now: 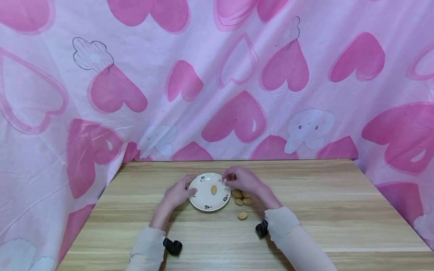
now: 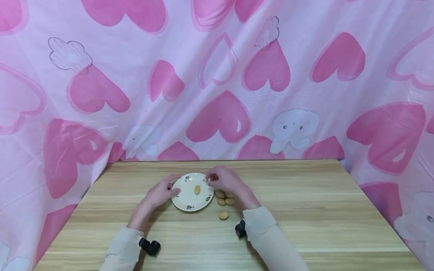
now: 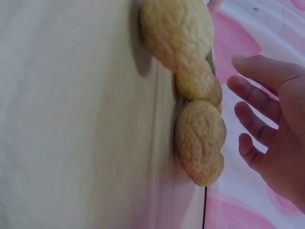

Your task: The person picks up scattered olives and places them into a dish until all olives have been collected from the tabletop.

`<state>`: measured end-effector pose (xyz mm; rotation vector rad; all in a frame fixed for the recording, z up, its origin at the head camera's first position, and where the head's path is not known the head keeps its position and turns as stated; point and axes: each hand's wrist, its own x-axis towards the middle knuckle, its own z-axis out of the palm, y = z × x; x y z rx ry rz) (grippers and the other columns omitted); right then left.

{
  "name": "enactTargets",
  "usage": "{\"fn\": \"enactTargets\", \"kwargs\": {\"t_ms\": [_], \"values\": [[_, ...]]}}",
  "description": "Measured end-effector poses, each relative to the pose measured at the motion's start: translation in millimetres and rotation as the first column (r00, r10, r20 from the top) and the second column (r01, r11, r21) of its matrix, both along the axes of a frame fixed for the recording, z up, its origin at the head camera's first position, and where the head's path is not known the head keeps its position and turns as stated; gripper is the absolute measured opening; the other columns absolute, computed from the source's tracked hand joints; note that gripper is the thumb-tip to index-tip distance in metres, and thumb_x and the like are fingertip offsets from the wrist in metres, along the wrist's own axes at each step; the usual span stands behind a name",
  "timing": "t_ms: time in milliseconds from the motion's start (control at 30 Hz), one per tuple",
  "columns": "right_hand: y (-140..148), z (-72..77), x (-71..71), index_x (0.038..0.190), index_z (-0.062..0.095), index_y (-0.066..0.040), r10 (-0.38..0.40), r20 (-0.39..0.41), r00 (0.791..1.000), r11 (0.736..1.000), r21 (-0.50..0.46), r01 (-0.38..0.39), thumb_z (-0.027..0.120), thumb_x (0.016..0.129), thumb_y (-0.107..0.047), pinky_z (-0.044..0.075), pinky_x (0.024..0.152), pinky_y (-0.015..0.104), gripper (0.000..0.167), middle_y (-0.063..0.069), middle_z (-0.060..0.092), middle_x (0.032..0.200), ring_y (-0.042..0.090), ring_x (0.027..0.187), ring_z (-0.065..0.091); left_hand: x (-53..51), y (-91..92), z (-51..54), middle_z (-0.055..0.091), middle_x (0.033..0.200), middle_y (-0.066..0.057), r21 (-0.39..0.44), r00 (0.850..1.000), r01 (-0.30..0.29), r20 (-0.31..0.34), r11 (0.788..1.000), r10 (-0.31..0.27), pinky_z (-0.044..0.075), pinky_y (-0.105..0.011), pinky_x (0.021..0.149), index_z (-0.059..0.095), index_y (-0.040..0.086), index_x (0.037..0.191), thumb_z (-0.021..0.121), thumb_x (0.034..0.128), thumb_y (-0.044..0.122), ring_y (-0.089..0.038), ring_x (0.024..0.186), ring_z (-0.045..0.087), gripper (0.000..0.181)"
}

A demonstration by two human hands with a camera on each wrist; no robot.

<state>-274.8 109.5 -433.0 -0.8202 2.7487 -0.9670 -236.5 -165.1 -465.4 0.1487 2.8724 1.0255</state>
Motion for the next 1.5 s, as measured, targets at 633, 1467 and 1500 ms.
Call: {"fn": "enactTargets", "kwargs": {"t_ms": [633, 1467, 1500], "values": [[15.5, -3.7, -26.0, 0.111, 0.074, -0.011, -0.013, 0.000, 1.000, 0.999, -0.031, 0.013, 0.072, 0.090, -0.015, 0.052, 0.081, 0.033, 0.021, 0.003, 0.066, 0.106, 0.014, 0.088, 0.062, -0.7, 0.0, 1.0, 0.071, 0.120, -0.007, -0.007, 1.000, -0.008, 0.003, 1.000, 0.008, 0.041, -0.059, 0.101, 0.051, 0.027, 0.144, 0.068, 0.0920, 0.032, -0.027, 0.116, 0.063, 0.055], [12.2, -10.7, -38.4, 0.114, 0.073, -0.012, -0.004, 0.120, 0.993, 1.000, -0.005, 0.004, 0.065, 0.090, -0.003, 0.052, 0.079, 0.030, 0.027, 0.004, 0.060, 0.115, 0.020, 0.093, 0.060, 0.1, 0.5, 0.1, 0.069, 0.126, -0.011, 0.034, 1.000, -0.006, 0.014, 0.999, 0.006, 0.037, -0.062, 0.105, 0.051, 0.026, 0.145, 0.069, 0.0922, 0.032, -0.032, 0.125, 0.059, 0.056], [11.9, -11.2, -38.8, 0.113, 0.073, -0.013, -0.004, 0.125, 0.992, 1.000, -0.003, 0.005, 0.065, 0.090, -0.002, 0.052, 0.079, 0.030, 0.027, 0.004, 0.061, 0.114, 0.019, 0.093, 0.060, -0.1, 0.6, -0.1, 0.069, 0.127, -0.011, 0.035, 1.000, -0.009, 0.016, 0.999, 0.008, 0.036, -0.062, 0.106, 0.051, 0.026, 0.145, 0.068, 0.0923, 0.032, -0.032, 0.125, 0.059, 0.056]]}}
